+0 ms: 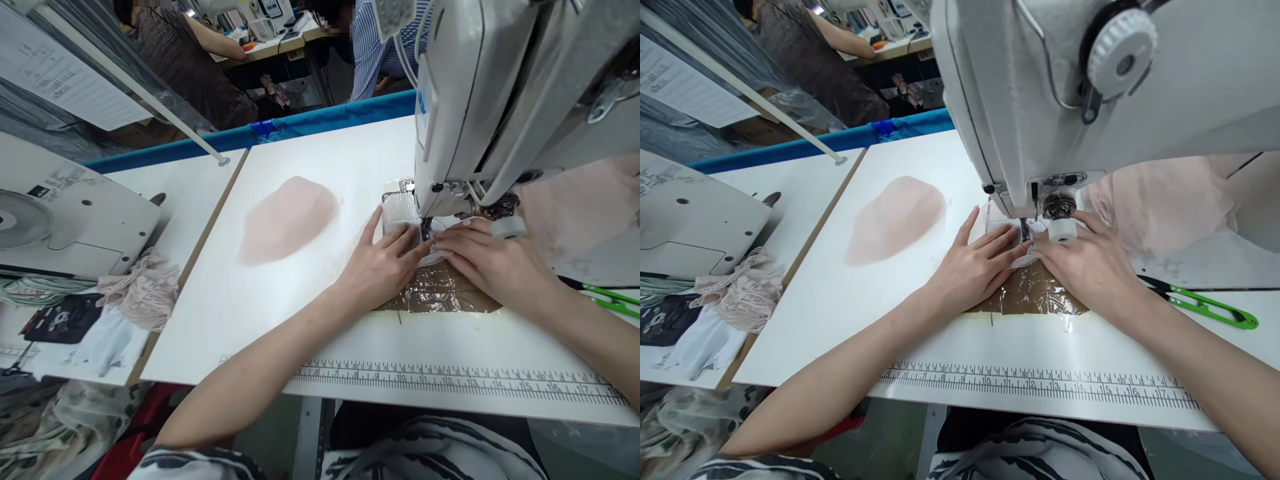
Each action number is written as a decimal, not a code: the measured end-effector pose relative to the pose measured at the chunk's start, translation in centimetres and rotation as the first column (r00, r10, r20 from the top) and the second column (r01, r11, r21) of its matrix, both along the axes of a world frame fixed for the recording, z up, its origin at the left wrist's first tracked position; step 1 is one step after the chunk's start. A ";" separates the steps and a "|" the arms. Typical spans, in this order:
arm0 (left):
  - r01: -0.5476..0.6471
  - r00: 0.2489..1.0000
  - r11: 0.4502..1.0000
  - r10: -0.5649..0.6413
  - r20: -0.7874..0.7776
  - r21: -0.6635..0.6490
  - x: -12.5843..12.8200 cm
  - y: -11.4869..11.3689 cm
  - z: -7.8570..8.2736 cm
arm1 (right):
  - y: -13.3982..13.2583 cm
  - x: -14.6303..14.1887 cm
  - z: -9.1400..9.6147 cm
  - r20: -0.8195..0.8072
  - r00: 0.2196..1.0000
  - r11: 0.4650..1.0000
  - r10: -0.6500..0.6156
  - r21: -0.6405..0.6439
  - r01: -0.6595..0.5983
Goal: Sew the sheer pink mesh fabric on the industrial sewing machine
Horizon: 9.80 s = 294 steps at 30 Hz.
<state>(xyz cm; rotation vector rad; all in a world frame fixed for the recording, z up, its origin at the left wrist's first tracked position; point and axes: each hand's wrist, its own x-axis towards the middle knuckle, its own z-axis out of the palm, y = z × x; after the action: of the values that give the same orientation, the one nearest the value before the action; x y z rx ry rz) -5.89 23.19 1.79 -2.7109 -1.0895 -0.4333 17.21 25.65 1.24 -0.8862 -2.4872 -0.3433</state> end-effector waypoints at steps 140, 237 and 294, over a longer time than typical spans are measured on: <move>0.010 1.000 0.998 -0.009 -0.016 0.055 0.2 -1.4 0.2 | -3.1 -0.7 0.9 0.021 0.998 0.996 0.062 -0.072 -0.060; 0.004 1.000 0.989 -0.008 0.028 0.150 0.3 -2.3 0.2 | -2.8 -0.1 0.1 -0.047 0.989 0.990 0.138 -0.007 -0.138; -0.114 0.979 0.989 0.096 0.178 0.094 0.2 -0.7 -0.1 | -0.9 1.0 -0.2 -0.153 0.988 0.990 -0.022 -0.143 0.000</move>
<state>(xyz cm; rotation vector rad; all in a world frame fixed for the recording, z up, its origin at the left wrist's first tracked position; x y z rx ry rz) -5.70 22.54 1.68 -2.5493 -1.2114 -0.6991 18.25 24.76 1.01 -0.9464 -2.3866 -0.0967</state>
